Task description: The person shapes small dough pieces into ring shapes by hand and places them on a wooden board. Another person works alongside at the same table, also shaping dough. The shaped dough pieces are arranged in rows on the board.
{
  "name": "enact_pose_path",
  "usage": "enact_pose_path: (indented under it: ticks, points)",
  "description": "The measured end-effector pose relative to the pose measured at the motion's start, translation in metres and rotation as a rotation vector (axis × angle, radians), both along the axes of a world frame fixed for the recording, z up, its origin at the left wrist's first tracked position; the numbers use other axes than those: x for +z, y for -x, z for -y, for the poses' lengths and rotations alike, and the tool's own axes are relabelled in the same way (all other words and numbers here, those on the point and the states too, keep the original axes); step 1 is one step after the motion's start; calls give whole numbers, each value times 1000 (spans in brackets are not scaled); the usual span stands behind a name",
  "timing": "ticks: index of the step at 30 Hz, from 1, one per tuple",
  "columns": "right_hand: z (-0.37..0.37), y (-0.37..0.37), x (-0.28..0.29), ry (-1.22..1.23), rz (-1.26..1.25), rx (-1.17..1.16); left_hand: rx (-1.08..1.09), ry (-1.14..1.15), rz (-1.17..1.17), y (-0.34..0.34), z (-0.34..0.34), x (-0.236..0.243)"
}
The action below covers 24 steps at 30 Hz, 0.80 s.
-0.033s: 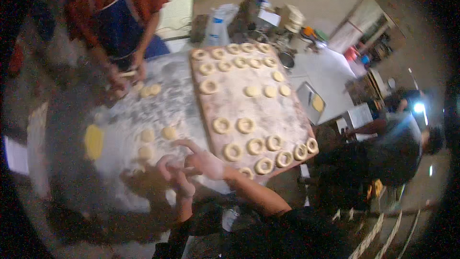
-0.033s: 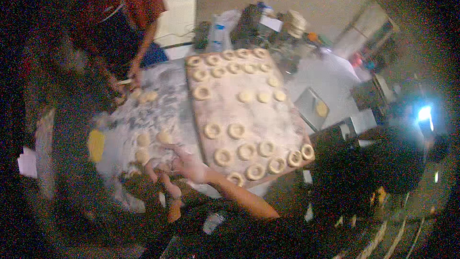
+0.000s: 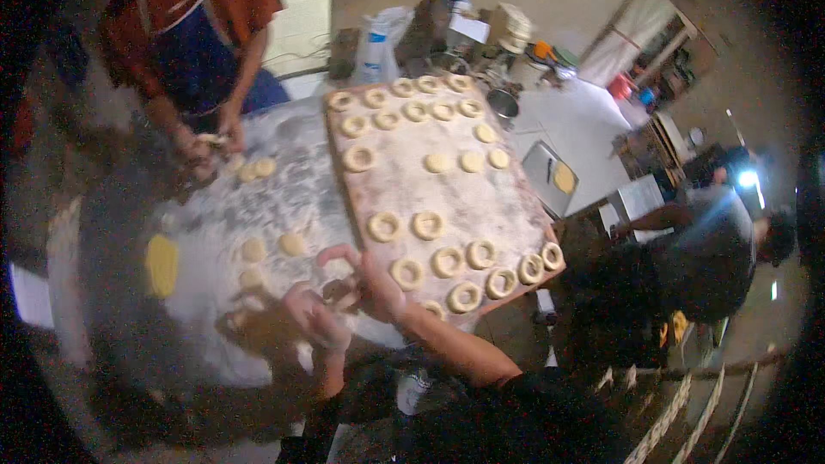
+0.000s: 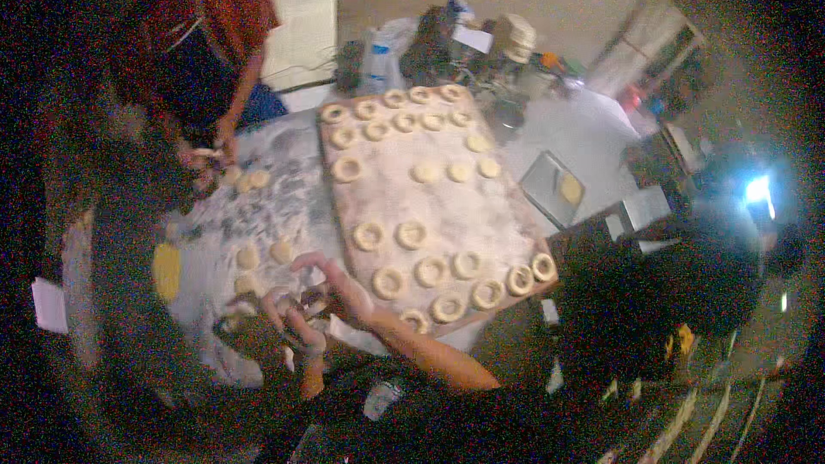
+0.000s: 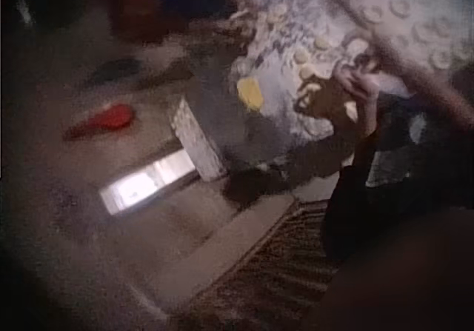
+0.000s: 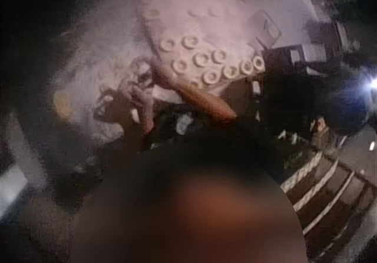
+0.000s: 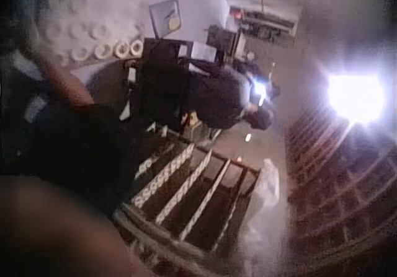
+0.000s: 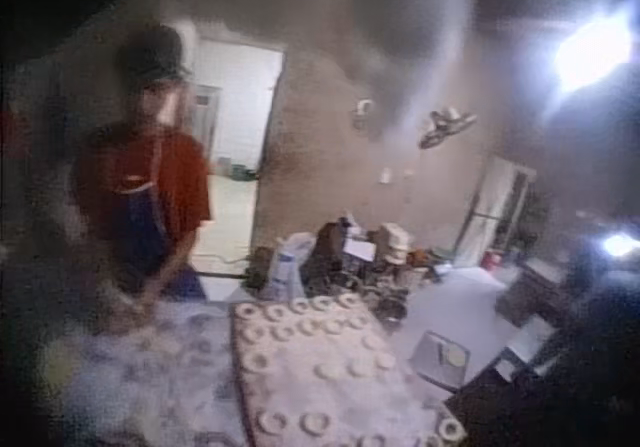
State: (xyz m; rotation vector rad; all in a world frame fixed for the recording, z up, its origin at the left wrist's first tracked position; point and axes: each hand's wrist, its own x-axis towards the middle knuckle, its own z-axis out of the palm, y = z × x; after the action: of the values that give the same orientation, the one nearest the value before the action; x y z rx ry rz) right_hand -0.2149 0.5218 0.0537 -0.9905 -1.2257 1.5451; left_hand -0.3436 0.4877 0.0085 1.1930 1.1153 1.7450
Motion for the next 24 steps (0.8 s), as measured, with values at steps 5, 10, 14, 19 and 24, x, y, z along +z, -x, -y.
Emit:
enact_pose_path:
  ticks: [5, 10, 14, 19, 24]
  points:
    - [22, -66, 9, -105, 29, -136, -183, 36, -309, -81, -14, 11]
    - [40, -156, 29, -60, 346, -215, -305, 294, -732, -161, -14, 64]
    - [54, -196, 26, 46, 164, -377, -462, 150, -622, -209, -15, 48]
    - [67, -253, -12, -29, -661, -374, -575, 202, -626, -251, -16, 52]
    - [74, -267, -13, 125, -63, -638, -654, 254, -576, -288, -17, 37]
